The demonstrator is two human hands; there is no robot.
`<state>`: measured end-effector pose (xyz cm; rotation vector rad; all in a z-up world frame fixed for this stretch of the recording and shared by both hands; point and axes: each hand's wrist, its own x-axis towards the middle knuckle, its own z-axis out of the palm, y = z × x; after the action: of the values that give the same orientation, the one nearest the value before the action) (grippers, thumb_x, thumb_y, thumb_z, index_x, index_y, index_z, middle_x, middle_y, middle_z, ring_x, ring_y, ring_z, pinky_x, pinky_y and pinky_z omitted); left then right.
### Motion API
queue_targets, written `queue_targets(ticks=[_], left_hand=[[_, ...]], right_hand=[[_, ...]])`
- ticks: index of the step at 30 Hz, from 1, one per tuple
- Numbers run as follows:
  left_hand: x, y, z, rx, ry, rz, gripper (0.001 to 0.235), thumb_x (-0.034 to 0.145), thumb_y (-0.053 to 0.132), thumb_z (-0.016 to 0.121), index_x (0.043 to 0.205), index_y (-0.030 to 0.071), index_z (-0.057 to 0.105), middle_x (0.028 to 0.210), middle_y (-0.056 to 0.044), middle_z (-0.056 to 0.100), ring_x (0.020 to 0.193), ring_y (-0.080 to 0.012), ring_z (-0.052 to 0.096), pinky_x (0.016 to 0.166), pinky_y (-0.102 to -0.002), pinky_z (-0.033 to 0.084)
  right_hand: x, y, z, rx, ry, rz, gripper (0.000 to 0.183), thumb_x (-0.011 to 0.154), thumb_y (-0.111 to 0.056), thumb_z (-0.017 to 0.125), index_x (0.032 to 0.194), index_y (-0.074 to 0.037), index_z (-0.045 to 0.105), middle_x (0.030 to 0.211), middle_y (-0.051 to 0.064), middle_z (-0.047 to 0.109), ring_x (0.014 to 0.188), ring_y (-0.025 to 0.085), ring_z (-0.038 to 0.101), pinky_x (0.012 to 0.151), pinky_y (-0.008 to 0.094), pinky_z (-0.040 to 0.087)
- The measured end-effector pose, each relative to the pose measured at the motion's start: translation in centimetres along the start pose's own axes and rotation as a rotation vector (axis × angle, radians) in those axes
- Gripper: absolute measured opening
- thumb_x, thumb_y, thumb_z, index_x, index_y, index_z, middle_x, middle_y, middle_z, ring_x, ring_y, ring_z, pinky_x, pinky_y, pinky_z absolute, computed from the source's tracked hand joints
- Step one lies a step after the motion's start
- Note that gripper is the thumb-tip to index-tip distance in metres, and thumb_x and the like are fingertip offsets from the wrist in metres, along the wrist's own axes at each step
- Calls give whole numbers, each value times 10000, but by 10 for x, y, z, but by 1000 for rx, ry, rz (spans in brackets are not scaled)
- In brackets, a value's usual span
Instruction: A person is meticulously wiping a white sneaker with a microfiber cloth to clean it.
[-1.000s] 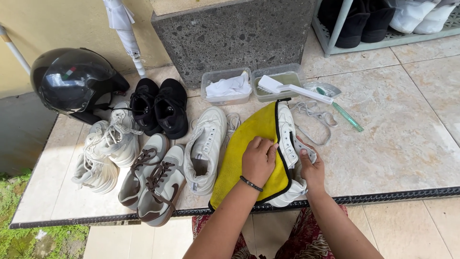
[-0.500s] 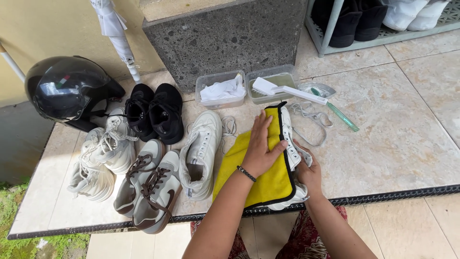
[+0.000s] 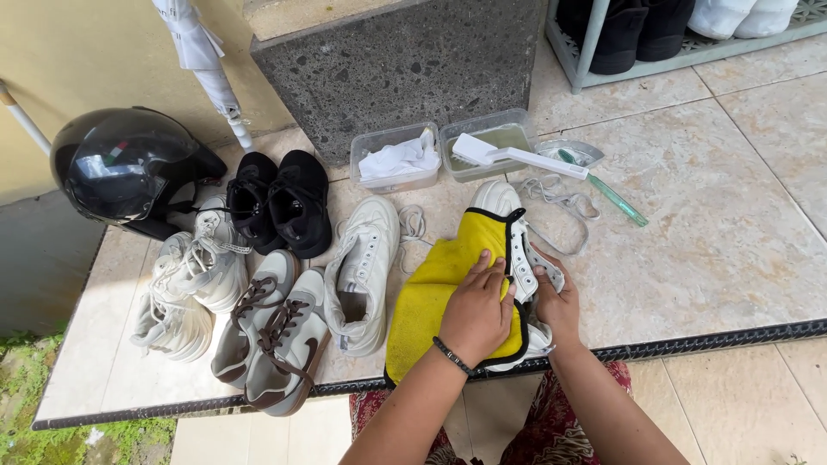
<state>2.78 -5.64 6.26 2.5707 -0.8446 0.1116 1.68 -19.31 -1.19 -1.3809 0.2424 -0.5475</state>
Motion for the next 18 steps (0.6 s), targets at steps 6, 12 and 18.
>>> queue_targets(ticks=[6, 12, 18], left_hand=[[-15, 3, -32, -516, 204, -303, 536, 1084, 471, 285, 1029, 106, 674, 869, -120, 737, 961, -314, 734, 854, -409, 595], [32, -53, -42, -1339, 641, -375, 565, 1106, 464, 285, 1382, 53, 558, 1286, -143, 665, 1235, -243, 579, 1142, -442, 399], [78, -16, -48, -219, -214, -54, 895, 923, 636, 492, 1606, 94, 288, 1721, -173, -31, 1551, -455, -145, 1166, -738, -22]], right_hand=[[-1, 12, -4, -77, 16, 18, 283, 1039, -76, 557, 1278, -80, 707, 1206, 120, 719, 1130, 166, 604, 1059, 402, 454], [-3, 16, -5, -60, 26, 8, 290, 1029, -44, 550, 1257, -90, 722, 1189, 134, 730, 1102, 173, 610, 1036, 438, 469], [-5, 23, -1, -58, 17, 17, 248, 1043, -83, 572, 1235, -110, 727, 1117, 76, 718, 1047, 165, 602, 1023, 406, 472]])
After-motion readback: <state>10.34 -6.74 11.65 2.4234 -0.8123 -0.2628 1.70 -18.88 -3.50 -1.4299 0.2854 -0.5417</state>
